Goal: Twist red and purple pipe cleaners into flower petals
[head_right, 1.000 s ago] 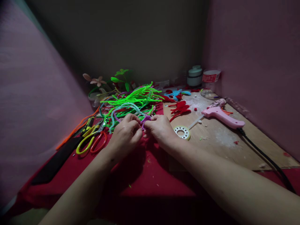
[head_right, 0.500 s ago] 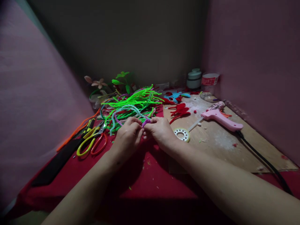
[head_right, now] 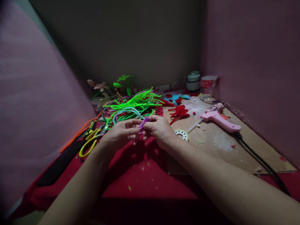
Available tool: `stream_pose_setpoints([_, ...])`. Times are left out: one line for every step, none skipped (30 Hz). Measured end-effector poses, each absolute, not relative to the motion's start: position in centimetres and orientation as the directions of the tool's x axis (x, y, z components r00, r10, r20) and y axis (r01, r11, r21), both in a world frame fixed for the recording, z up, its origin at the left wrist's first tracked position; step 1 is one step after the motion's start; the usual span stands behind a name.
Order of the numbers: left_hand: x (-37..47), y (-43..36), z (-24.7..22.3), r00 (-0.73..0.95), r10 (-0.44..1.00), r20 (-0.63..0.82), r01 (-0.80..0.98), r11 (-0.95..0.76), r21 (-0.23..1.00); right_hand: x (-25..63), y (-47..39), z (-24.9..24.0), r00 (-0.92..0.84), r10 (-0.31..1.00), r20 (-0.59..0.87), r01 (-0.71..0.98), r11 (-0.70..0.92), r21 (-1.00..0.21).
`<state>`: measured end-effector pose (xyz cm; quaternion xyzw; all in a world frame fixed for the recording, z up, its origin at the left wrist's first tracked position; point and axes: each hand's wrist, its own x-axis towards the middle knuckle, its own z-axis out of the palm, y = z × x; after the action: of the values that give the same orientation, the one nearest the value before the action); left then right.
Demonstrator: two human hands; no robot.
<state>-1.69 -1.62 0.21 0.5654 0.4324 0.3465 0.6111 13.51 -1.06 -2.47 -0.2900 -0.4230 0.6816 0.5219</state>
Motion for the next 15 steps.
stream_pose_setpoints([-1.7, -1.5, 0.1, 0.388, 0.909, -0.154, 0.036, 0.152, 0.988, 13.5, -1.1, -2.4, -0.286, 0.957, 0.054, -0.461, -0.088, -0.883])
stream_pose_setpoints([-1.8, -1.5, 0.0, 0.379, 0.911, -0.162, 0.016, 0.169, 0.985, 13.5, -1.1, -2.3, -0.285, 0.957, 0.062, -0.452, -0.077, -0.889])
stream_pose_setpoints([-1.7, -1.5, -0.1, 0.365, 0.916, -0.166, 0.007, 0.175, 0.984, 13.5, -1.2, -2.3, -0.279, 0.958, 0.069, -0.442, -0.064, -0.895])
stream_pose_setpoints([-1.7, -1.5, -0.1, 0.353, 0.921, -0.167, 0.008, 0.175, 0.985, 13.5, -1.2, -2.2, -0.271, 0.960, 0.072, -0.427, -0.053, -0.903])
stream_pose_setpoints([-1.5, -1.5, -0.1, 0.342, 0.926, -0.160, 0.010, 0.167, 0.986, 13.5, -1.2, -2.2, -0.264, 0.962, 0.074, -0.412, -0.043, -0.910])
stream_pose_setpoints([-1.4, -1.6, -0.1, 0.332, 0.931, -0.150, 0.013, 0.154, 0.988, 13.5, -1.2, -2.2, -0.255, 0.964, 0.076, -0.398, -0.033, -0.917])
stream_pose_setpoints([-1.2, -1.8, -0.1, 0.325, 0.936, -0.136, 0.017, 0.138, 0.990, 13.5, -1.1, -2.2, -0.246, 0.966, 0.082, -0.388, -0.020, -0.922])
stream_pose_setpoints([-0.9, -1.9, -0.2, 0.315, 0.942, -0.118, 0.026, 0.115, 0.993, 13.5, -1.1, -2.2, -0.242, 0.966, 0.093, -0.381, -0.007, -0.924])
stream_pose_setpoints([-0.6, -2.1, -0.2, 0.296, 0.951, -0.090, 0.044, 0.080, 0.996, 13.6, -1.1, -2.3, -0.241, 0.965, 0.104, -0.379, 0.005, -0.925])
stream_pose_setpoints([-0.3, -2.3, -0.2, 0.264, 0.963, -0.050, 0.072, 0.032, 0.997, 13.6, -1.0, -2.4, -0.239, 0.964, 0.116, -0.379, 0.017, -0.925])
stream_pose_setpoints([-0.1, -2.5, -0.3, 0.227, 0.974, -0.002, 0.111, -0.024, 0.994, 13.6, -1.0, -2.4, -0.237, 0.963, 0.126, -0.380, 0.028, -0.925])
stream_pose_setpoints([0.2, -2.7, -0.4, 0.193, 0.980, 0.048, 0.157, -0.079, 0.984, 13.6, -1.0, -2.5, -0.232, 0.963, 0.135, -0.379, 0.038, -0.924])
stream_pose_setpoints([0.4, -2.9, -0.6, 0.164, 0.981, 0.102, 0.211, -0.136, 0.968, 13.6, -1.0, -2.6, -0.227, 0.963, 0.143, -0.378, 0.047, -0.925])
stream_pose_setpoints([0.5, -3.1, -0.8, 0.142, 0.977, 0.159, 0.272, -0.193, 0.943, 13.6, -1.0, -2.6, -0.226, 0.963, 0.149, -0.377, 0.055, -0.925])
stream_pose_setpoints([0.6, -3.2, -0.9, 0.127, 0.965, 0.228, 0.343, -0.258, 0.903, 13.6, -1.0, -2.7, -0.234, 0.960, 0.154, -0.377, 0.056, -0.924])
